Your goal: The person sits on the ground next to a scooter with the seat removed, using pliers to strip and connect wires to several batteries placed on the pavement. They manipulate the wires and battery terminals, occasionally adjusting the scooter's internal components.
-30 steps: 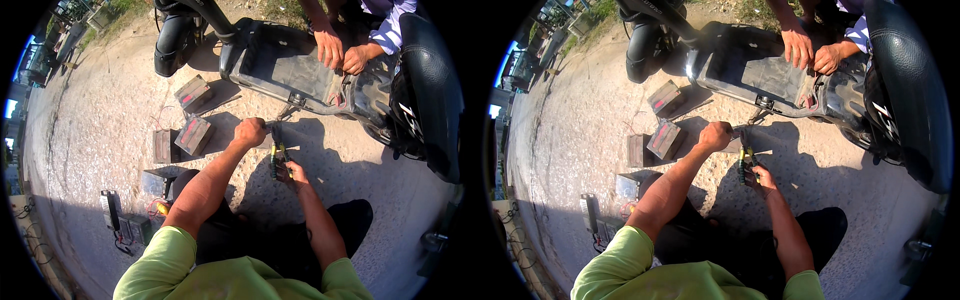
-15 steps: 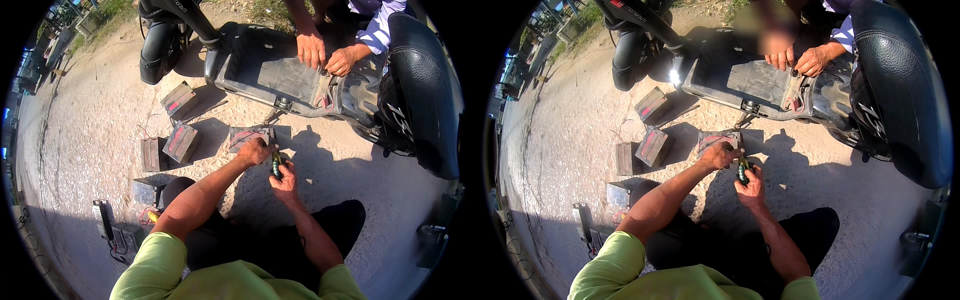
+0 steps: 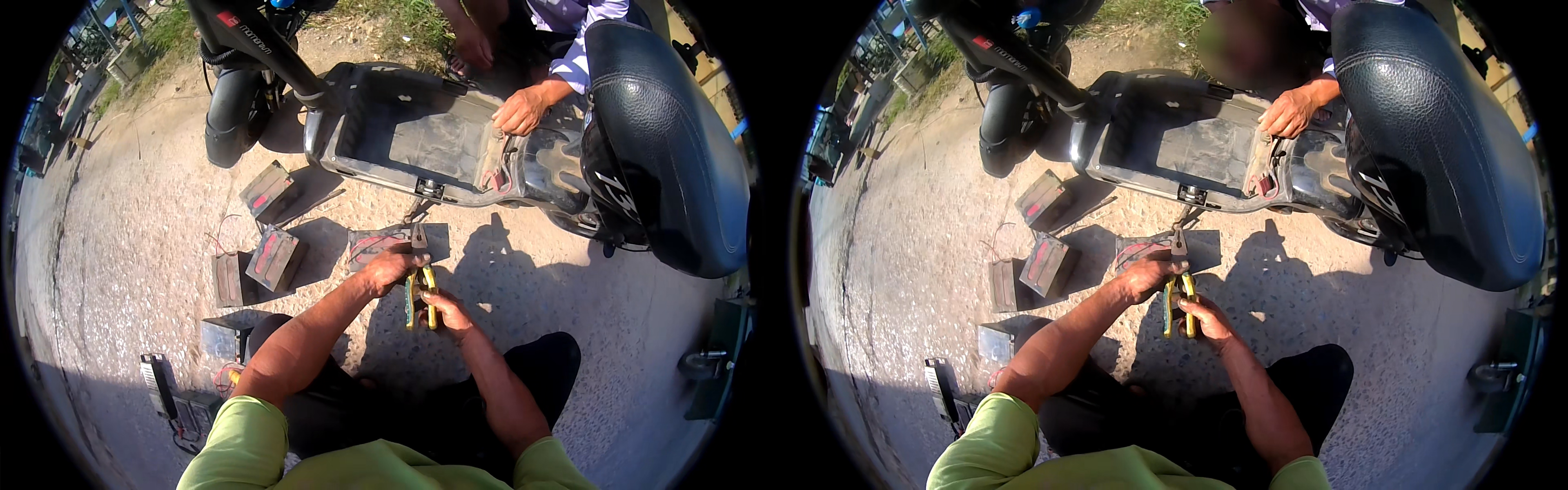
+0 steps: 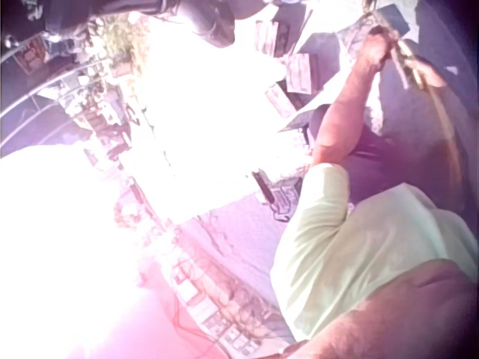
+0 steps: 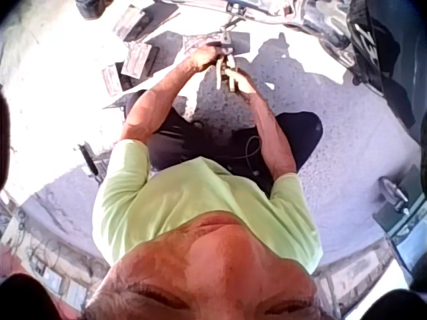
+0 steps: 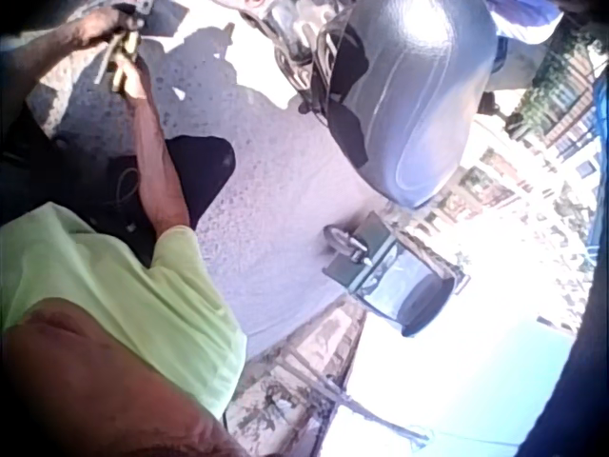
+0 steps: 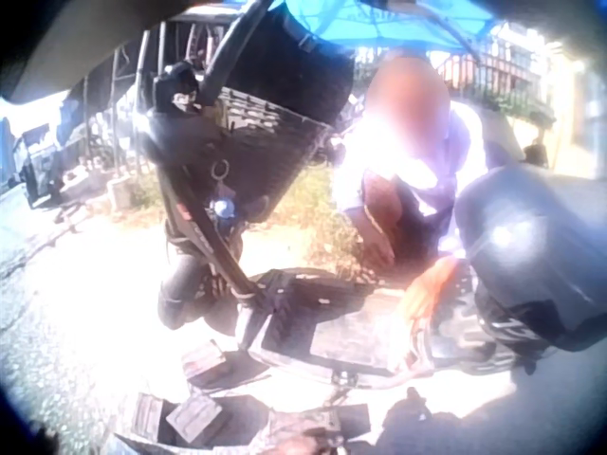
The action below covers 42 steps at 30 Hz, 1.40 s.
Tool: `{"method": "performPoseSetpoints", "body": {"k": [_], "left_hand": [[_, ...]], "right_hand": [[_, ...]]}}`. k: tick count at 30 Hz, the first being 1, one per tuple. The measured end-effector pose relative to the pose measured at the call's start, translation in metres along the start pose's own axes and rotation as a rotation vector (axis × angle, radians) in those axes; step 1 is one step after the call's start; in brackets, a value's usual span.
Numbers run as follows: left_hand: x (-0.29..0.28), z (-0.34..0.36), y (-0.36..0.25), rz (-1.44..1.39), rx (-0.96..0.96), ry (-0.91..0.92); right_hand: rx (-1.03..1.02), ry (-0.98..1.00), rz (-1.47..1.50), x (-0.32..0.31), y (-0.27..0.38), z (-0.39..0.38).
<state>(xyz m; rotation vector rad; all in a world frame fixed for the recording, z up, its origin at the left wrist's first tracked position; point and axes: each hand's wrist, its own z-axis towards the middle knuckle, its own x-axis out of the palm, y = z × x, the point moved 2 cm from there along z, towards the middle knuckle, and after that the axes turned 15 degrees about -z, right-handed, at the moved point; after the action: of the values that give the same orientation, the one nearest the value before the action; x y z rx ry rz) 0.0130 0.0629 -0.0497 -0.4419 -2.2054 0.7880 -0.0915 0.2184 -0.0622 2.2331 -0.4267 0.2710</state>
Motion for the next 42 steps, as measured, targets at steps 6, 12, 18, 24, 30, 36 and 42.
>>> {"method": "performPoseSetpoints", "body": {"k": [6, 12, 18, 24, 30, 36, 42], "left_hand": [[0.031, -0.017, -0.033, 0.058, 0.062, -0.059], [0.015, -0.010, -0.047, 0.294, 0.275, -0.138], [0.029, -0.027, -0.056, 0.652, 0.244, -0.146], [0.030, -0.030, -0.057, 0.760, 0.238, -0.091], [-0.010, -0.032, -0.079, 0.915, 0.395, -0.344], [-0.042, -0.009, -0.050, 1.107, 0.293, -0.512], [-0.055, 0.008, -0.016, 1.264, 0.398, -0.537]], "right_hand": [[-0.113, 0.115, -0.085, 0.009, 0.053, -0.015], [-0.132, -0.283, -0.218, -0.027, 0.139, 0.019], [-0.167, -0.419, -0.180, -0.075, 0.215, 0.050], [-0.193, -0.396, -0.078, -0.076, 0.228, 0.056], [-0.126, -0.164, -0.108, -0.037, 0.136, 0.001], [0.134, -0.070, -0.274, -0.008, 0.027, -0.007], [0.200, 0.022, -0.265, -0.018, -0.024, 0.031]]}}
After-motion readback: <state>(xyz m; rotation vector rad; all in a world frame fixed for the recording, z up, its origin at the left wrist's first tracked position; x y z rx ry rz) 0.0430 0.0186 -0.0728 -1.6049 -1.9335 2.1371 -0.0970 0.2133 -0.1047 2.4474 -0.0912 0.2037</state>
